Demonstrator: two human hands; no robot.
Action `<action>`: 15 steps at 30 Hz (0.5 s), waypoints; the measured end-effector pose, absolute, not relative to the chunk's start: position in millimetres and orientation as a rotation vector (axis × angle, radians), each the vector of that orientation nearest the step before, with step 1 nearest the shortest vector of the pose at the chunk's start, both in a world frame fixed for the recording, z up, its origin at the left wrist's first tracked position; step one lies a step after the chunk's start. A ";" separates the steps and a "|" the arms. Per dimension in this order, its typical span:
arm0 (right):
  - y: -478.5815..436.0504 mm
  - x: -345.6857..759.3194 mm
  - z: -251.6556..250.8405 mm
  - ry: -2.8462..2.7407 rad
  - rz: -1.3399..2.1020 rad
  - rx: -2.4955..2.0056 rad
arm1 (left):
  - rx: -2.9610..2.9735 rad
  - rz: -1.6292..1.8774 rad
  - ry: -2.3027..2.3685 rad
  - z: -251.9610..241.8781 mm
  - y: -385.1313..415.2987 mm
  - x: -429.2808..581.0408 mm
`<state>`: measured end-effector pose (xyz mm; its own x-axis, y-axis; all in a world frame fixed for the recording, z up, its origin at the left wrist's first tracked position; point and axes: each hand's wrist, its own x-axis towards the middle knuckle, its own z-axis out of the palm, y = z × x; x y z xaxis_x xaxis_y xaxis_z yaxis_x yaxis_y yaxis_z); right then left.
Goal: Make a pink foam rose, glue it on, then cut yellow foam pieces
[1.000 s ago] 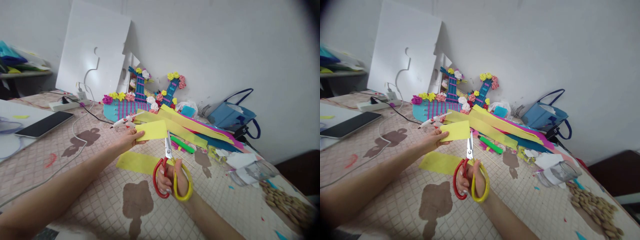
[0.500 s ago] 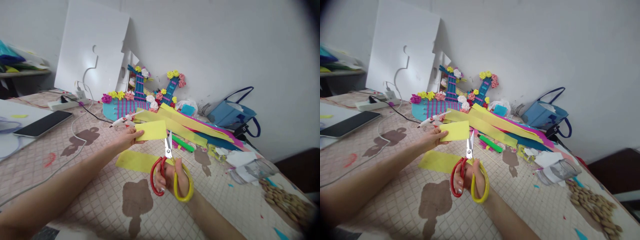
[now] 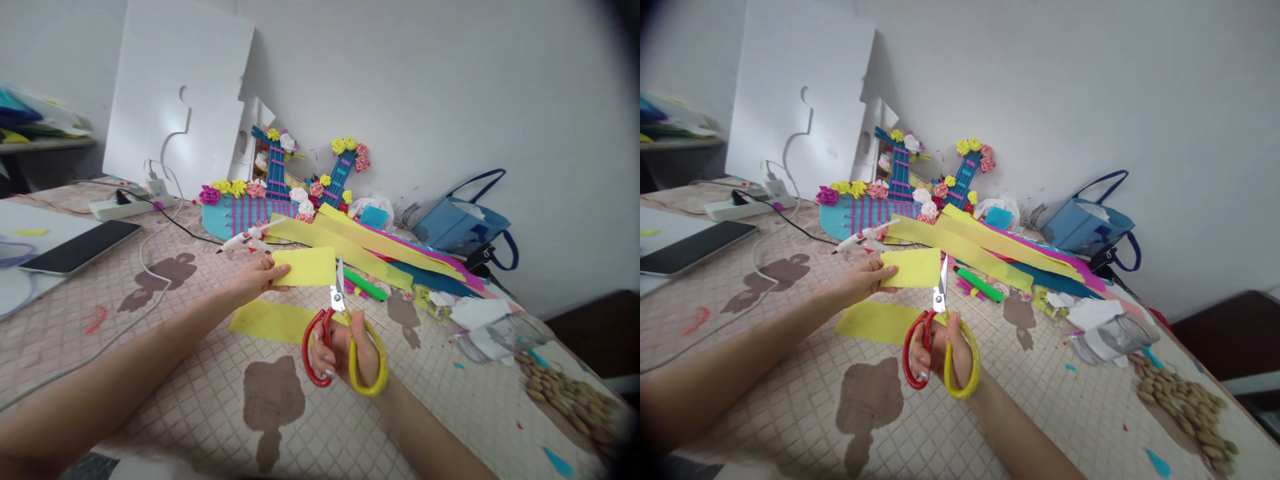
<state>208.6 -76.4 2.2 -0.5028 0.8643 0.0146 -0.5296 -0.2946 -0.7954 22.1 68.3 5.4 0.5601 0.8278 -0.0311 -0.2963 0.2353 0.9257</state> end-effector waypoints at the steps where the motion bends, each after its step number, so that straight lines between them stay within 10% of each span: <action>1: -76.2 208.7 1.6 -0.955 1.920 -0.533 | 1.072 0.835 0.600 5.2 68.6 22.0; 15: -71.8 209.2 -12.4 -0.987 1.779 -0.651 | 1.018 0.829 0.625 6.8 70.4 21.4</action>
